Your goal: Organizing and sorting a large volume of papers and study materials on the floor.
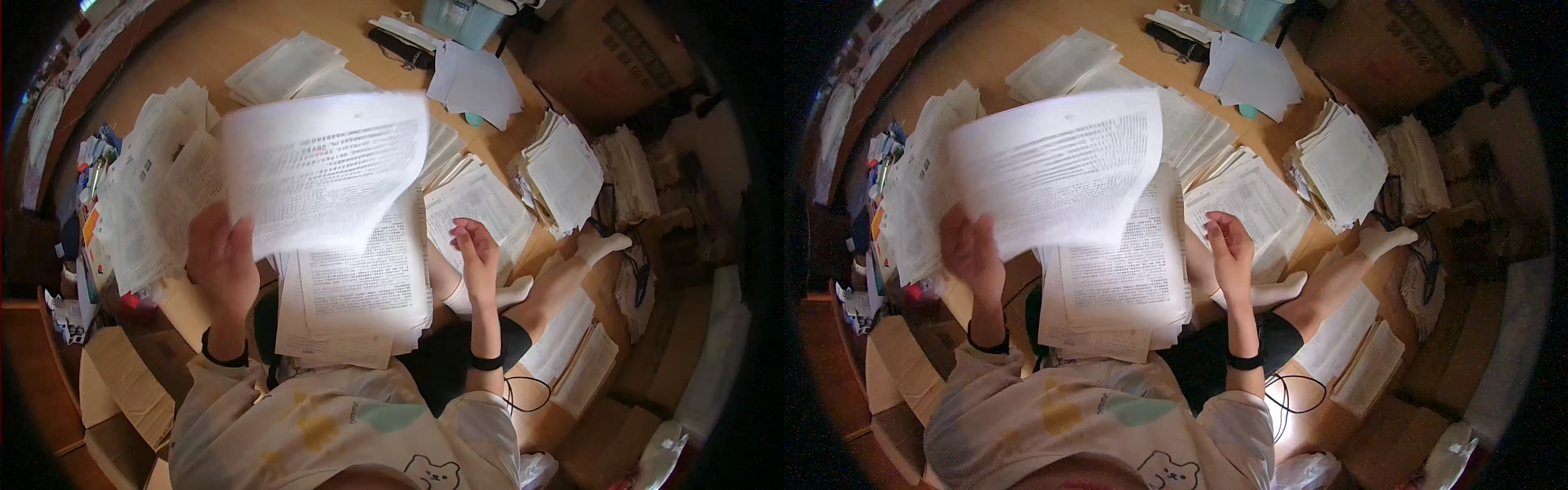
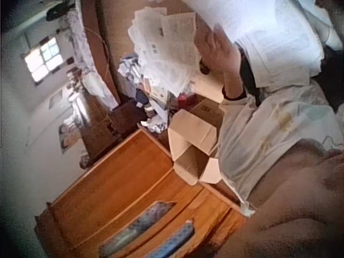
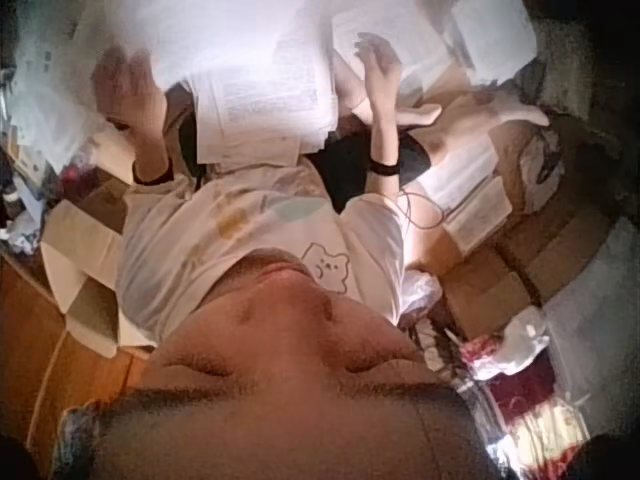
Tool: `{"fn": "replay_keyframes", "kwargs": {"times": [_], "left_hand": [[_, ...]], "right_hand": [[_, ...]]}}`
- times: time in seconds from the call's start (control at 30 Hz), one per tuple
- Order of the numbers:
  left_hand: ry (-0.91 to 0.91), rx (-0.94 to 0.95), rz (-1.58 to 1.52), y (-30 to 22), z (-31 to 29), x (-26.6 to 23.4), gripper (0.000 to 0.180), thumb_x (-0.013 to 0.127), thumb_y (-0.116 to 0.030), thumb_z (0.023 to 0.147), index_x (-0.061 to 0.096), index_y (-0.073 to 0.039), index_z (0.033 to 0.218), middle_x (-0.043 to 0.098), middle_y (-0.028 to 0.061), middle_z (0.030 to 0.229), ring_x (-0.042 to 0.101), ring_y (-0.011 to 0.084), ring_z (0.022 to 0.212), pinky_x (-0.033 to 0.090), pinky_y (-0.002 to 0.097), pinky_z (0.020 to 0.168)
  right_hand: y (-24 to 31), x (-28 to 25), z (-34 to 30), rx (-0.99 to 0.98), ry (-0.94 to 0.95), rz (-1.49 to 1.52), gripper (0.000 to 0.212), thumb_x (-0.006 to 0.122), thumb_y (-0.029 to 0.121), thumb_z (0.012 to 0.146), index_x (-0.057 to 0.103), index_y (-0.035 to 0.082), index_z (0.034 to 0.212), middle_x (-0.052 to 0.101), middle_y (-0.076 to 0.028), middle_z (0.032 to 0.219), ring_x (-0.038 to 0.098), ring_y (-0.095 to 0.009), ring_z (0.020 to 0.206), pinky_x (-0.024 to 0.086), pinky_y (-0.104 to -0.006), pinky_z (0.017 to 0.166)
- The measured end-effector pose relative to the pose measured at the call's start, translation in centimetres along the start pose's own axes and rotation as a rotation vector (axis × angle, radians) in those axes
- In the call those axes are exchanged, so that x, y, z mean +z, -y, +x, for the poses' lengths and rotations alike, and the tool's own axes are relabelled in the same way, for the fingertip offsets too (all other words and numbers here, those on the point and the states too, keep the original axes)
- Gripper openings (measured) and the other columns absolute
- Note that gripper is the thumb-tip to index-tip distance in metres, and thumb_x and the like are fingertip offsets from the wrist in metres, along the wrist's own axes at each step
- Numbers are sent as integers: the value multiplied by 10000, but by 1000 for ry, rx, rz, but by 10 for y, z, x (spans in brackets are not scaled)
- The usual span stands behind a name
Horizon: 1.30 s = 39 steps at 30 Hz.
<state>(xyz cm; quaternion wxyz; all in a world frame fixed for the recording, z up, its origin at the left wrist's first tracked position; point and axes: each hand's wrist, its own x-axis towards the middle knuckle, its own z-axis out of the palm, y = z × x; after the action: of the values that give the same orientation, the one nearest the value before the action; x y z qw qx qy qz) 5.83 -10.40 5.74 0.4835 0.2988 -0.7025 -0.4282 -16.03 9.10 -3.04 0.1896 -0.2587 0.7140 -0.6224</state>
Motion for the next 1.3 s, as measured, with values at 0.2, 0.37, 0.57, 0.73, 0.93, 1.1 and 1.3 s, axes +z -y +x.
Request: {"fn": "replay_keyframes", "kwargs": {"times": [0.2,0.37,0.57,0.73,0.93,1.1,1.3], "left_hand": [[716,796,45,-14,-8,19,62,506,-2,744,545,-25,787,608,78,867,537,230,964,351,361,900],[1040,489,165,52,-34,17,131,518,43,688,543,-46,780,595,28,915,475,222,1028,319,384,909],[1170,359,189,56,-33,18,183,514,20,714,525,-25,891,557,106,979,509,257,955,388,361,826],[1163,-545,-205,39,-48,35,438,369,-284,895,250,-45,1242,504,134,1034,574,189,772,470,306,641],[1009,-754,-201,51,-57,43,501,330,-418,886,377,18,1129,502,117,929,552,140,704,447,225,475],[871,-579,-218,63,-67,40,456,366,-391,886,477,33,1016,520,89,930,479,126,875,414,247,708],[764,-756,-389,73,-74,31,299,460,-227,872,515,39,998,551,50,889,489,82,803,390,209,707]], "right_hand": [[41,-7,-17,528,-2,948,474,391,401,873,480,-15,1083,568,-97,936,544,-157,851,441,-274,756],[-8,-17,-31,677,186,632,381,452,325,865,524,-16,1019,575,-82,905,546,-140,805,449,-254,711],[-24,-23,-45,534,415,417,207,499,175,855,577,-14,887,574,1,726,500,-53,620,390,-173,571],[19,13,-57,209,433,223,103,579,77,801,596,13,722,513,65,618,397,0,559,310,-153,492],[26,70,-74,175,417,361,176,612,77,778,563,1,626,472,71,574,357,2,527,289,-164,441],[7,86,-89,189,329,431,269,550,100,828,467,44,578,362,90,547,264,-6,525,215,-174,447],[4,77,-91,270,249,498,225,516,75,842,460,55,625,359,93,578,263,-1,529,211,-171,457]]}}
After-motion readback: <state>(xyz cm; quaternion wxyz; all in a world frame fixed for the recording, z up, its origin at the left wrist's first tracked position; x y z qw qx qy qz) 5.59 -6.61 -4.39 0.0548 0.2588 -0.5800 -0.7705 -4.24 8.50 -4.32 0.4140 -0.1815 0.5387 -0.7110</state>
